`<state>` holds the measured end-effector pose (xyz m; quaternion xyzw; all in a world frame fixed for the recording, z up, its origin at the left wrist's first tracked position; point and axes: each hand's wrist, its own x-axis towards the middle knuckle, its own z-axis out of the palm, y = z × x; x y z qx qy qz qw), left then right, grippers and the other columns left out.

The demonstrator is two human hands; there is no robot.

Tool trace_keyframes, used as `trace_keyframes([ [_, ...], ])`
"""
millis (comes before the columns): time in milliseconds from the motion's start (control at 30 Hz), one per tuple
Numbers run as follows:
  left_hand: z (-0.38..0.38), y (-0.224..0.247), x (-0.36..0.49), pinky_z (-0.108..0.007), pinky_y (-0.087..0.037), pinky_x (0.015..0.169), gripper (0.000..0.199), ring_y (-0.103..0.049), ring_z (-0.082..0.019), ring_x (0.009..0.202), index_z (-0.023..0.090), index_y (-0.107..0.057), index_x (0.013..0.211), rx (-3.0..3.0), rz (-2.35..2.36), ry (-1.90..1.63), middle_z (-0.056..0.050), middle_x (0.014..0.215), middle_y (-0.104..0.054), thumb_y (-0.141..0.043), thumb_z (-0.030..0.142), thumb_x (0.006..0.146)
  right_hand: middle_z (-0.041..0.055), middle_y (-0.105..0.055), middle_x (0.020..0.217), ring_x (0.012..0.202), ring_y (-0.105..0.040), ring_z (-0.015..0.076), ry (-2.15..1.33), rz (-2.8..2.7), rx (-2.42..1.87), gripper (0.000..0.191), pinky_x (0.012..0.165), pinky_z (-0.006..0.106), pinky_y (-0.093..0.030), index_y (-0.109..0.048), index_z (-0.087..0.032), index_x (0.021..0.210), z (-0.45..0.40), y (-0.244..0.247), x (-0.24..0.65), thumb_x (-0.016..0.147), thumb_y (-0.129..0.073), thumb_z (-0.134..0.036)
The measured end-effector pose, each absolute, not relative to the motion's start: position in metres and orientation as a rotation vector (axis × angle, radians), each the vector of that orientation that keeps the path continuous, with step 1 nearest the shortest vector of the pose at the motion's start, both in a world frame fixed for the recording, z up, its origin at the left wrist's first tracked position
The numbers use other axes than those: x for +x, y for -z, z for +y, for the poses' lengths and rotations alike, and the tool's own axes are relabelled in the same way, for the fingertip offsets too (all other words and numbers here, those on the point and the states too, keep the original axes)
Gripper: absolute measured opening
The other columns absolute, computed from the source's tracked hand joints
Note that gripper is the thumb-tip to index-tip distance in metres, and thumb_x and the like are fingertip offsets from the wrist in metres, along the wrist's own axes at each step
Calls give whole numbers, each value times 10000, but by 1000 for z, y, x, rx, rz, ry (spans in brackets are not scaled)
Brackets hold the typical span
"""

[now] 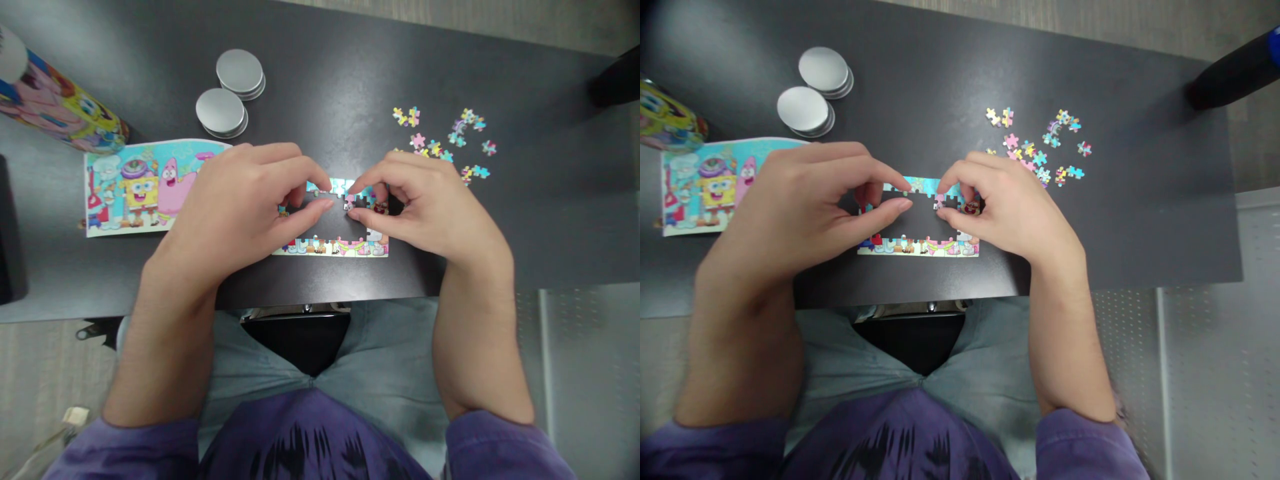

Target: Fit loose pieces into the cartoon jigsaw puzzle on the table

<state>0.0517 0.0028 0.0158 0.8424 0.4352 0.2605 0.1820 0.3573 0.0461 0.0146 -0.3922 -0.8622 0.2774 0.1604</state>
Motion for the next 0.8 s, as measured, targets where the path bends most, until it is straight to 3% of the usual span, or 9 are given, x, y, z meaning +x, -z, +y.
trace_keyframes([
  [167,3,-15,53,-503,-413,728,239,-634,-235,767,127,-927,1280,2377,1213,-737,-59,944,-772,-723,220,1198,65,-761,991,907,-731,351,-788,-2455,-1107,117,948,614,-644,-919,-379,1167,47,-16,361,1127,-887,-274],
  [500,4,-16,52,-488,-416,735,215,-633,-226,786,179,-910,1260,2375,1233,-725,-39,953,-777,-712,253,1219,52,-751,938,819,-694,315,-732,-2441,-1080,101,869,592,-654,-958,-383,1179,48,-14,367,1138,-877,-339],
  [600,3,-18,53,-463,-412,734,195,-620,-207,794,159,-916,1247,2364,1238,-760,-35,949,-772,-734,206,1193,29,-724,891,744,-588,282,-657,-2316,-1086,103,828,567,-579,-957,-391,1183,50,-22,378,1128,-905,-320],
  [667,2,-17,53,-454,-428,752,197,-638,-208,811,156,-912,1242,2350,1252,-756,-42,959,-768,-727,204,1193,29,-704,878,710,-496,263,-573,-2173,-1149,55,746,534,-462,-946,-392,1134,51,-28,390,1130,-936,-339],
  [733,2,-14,52,-457,-443,762,209,-657,-219,817,184,-900,1228,2348,1252,-763,-41,952,-759,-710,268,1210,41,-693,882,724,-481,263,-500,-2024,-1239,72,718,510,-366,-925,-381,1081,53,-32,402,1150,-942,-396],
  [800,2,-12,50,-458,-451,759,204,-660,-214,801,216,-889,1214,2356,1246,-773,-34,958,-770,-712,317,1211,48,-687,882,749,-518,273,-458,-1917,-1298,150,721,495,-345,-905,-372,1045,55,-34,414,1159,-939,-463],
])
